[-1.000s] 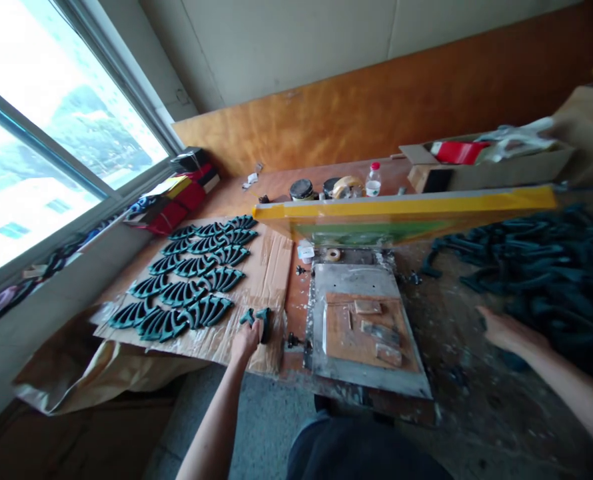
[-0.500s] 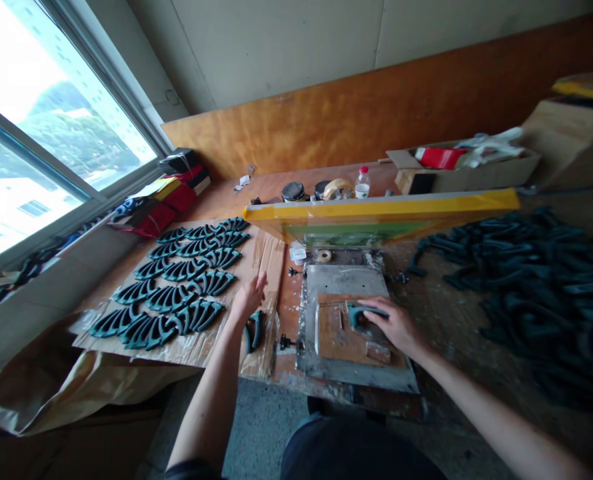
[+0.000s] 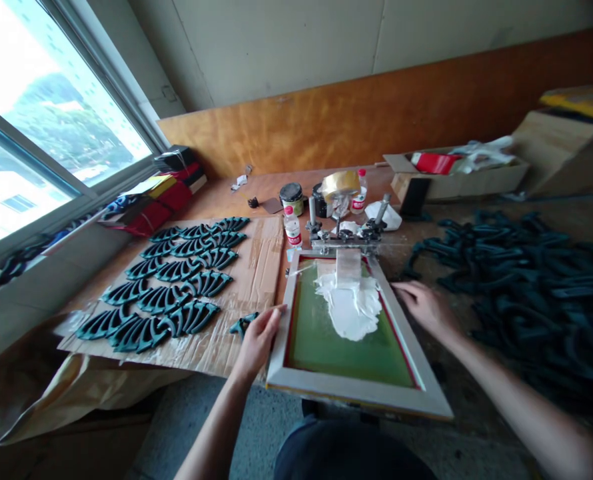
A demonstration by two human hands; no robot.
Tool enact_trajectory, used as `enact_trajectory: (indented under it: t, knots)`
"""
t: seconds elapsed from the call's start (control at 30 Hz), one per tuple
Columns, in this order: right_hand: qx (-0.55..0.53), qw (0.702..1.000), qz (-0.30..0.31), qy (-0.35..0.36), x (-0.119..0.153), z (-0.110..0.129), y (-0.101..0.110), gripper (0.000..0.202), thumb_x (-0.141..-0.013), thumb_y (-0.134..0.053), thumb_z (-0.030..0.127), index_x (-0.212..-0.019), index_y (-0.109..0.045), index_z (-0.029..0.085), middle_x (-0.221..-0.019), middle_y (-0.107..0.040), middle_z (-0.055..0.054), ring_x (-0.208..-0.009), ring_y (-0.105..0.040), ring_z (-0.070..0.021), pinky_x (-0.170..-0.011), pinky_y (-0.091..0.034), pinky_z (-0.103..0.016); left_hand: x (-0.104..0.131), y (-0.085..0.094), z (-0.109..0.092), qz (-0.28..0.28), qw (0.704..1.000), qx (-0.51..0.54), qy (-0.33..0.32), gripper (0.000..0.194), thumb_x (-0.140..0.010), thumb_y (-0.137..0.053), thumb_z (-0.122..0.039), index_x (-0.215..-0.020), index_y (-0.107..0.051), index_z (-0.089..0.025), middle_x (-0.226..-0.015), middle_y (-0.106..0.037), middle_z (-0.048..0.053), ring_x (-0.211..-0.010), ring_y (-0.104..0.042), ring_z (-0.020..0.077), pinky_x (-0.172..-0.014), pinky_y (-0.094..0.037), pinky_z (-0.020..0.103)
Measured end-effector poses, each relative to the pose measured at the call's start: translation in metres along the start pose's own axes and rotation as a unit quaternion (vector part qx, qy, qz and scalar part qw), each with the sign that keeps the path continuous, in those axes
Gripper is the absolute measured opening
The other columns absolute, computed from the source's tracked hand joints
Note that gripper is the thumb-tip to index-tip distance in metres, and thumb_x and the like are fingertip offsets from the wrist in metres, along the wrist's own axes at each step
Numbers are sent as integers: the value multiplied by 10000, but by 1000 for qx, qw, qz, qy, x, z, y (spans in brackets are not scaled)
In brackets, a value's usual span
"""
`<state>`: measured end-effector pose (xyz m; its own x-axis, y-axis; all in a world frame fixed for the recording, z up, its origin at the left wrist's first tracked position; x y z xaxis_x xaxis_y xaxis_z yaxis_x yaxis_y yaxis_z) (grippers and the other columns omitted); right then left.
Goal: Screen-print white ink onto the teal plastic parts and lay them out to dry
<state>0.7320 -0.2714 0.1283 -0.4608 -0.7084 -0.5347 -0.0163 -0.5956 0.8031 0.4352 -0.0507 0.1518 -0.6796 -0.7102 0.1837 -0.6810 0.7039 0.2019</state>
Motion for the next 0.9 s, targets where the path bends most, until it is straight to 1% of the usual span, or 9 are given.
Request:
enact_trajectory:
  t: [0.07,0.13,0.23,0.33,0.53,0.63,0.7,0.8,0.9]
  knots:
    - [-30,1000,-8,2,-27,6,4,313,-914,-517,287,-1159,-644,138,-1041,-664,-99,-879,-650,-198,-772,-546,-294,1,-8,39,20,998,-51,20,682,-828,-548,-560,-1374,-508,-154,-657,-574,-23,-606,-516,136,-580,-397,228]
    - [-34,999,25,30,-52,29,-3,471,-835,-656,293,-1271,-556,144,-1194,-590,-141,-1068,-589,-260,-893,-510,-364,-4,-15,63,20,991,-131,20,683,-858,-514,-481,-1451,-401,-161,-617,-520,-47,-573,-483,129,-578,-361,230]
    - [5,984,163,71,-66,68,-28,364,-774,-702,192,-1121,-600,144,-1076,-619,-127,-1030,-572,-272,-863,-492,-368,-13,-19,77,15,973,-229,17,632,-881,-459,-413,-1457,-392,-161,-592,-471,-56,-570,-476,132,-597,-336,242]
    - [9,961,257,107,-40,88,-43,125,-828,-561,74,-878,-625,169,-853,-640,-66,-861,-581,-210,-760,-466,-298,-17,-18,79,25,967,-253,25,615,-889,-440,-428,-1450,-406,-179,-619,-494,-47,-599,-503,141,-605,-335,244]
    - [-71,916,271,287,15,86,-16,215,-828,-464,28,-814,-620,176,-816,-636,-48,-809,-544,-190,-717,-415,-287,-15,-17,81,27,970,-238,33,597,-887,-445,-460,-1424,-445,-199,-660,-538,-31,-653,-540,151,-628,-364,239]
    - [-86,912,295,272,9,84,-12,209,-770,-505,6,-746,-597,192,-733,-611,-14,-748,-536,-174,-659,-395,-271,-15,-17,82,23,972,-233,29,597,-885,-447,-457,-1417,-453,-187,-675,-556,-25,-658,-542,148,-636,-380,237]
    - [-70,937,245,240,7,87,-14,221,-790,-490,5,-777,-617,185,-767,-625,-29,-781,-544,-184,-682,-407,-278,-15,-17,83,19,974,-225,28,596,-882,-456,-457,-1415,-456,-191,-680,-567,-25,-651,-536,142,-626,-384,232]
    - [-56,950,154,264,24,96,-17,248,-843,-443,28,-891,-652,153,-878,-653,-83,-861,-557,-212,-741,-439,-307,-14,-16,85,12,979,-202,31,597,-875,-485,-463,-1408,-464,-195,-656,-557,-34,-628,-514,132,-598,-379,223]
    - [-96,939,189,272,33,97,-16,215,-850,-476,59,-892,-655,170,-852,-651,-63,-834,-571,-194,-737,-457,-291,-13,-16,85,5,984,-172,45,610,-867,-510,-469,-1403,-468,-182,-652,-553,-35,-620,-506,122,-582,-379,213]
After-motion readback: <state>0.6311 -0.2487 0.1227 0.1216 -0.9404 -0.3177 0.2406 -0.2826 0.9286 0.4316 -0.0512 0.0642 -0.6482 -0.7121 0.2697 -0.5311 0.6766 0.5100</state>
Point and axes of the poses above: each hand's wrist, its own x-axis away from the middle knuckle, its own y-axis out of the back of the hand, z = x × y, the point moved 4 cm from there along -x, towards the middle knuckle
